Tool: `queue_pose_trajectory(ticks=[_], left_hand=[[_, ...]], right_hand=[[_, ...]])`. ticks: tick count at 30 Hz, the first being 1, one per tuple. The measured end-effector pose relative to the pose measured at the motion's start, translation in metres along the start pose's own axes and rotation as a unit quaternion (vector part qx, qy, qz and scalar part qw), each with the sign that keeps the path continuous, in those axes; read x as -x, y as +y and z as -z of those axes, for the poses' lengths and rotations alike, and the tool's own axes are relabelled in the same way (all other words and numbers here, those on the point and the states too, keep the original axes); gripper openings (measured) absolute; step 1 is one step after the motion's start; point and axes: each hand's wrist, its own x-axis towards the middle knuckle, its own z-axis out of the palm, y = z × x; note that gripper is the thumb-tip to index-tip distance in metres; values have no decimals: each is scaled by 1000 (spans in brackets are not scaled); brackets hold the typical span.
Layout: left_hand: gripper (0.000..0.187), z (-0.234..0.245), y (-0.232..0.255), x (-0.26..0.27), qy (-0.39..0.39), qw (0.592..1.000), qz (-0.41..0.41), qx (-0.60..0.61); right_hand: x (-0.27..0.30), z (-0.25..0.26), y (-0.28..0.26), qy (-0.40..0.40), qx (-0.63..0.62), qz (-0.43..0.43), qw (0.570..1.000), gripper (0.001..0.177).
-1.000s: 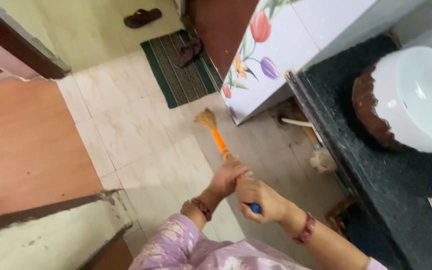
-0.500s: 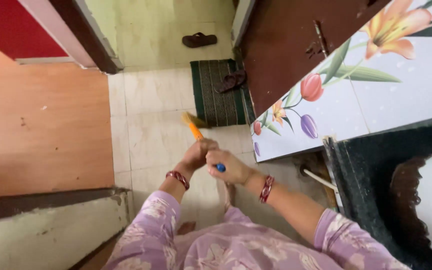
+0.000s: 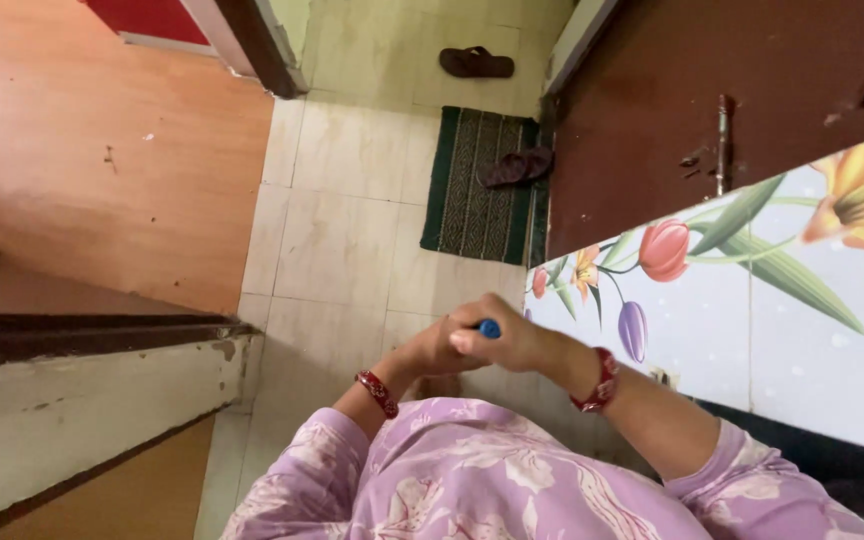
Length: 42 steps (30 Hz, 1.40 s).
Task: The person sweeps various floors including a hallway, doorway, and bathroom using a broom, moving floor mats and debris aside.
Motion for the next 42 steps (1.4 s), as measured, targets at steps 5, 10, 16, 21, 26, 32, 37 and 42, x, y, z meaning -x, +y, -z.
queue_pose_trajectory(ticks=[5,10,16,21,26,32,37,42], left_hand=[[20,43,-71,-11,63,971,-15,-229],[25,98,-7,-42,141,950,68,-272],[25,54,1,-29,81,980,154,-97],[26,-3,-86,55,4,946,316,-73],[22,47,-121,49,59,952,180,-242],[21,84,-34,-68,199,923,5,-328],[17,18,28,-104,134,966,11,-221],[24,-19,-23,-78,47,984,39,-167]], right_hand=[[-41,5,58,-12,58,87,994,17],[-61,32,23,7,31,236,971,12],[-45,61,50,-23,-213,104,971,23],[-31,-14,149,-39,-302,-133,943,19],[-41,-40,164,45,-165,-13,985,17],[-31,52,61,83,-75,155,982,18],[29,98,14,99,-176,156,967,29],[31,71,45,132,-135,12,982,23]])
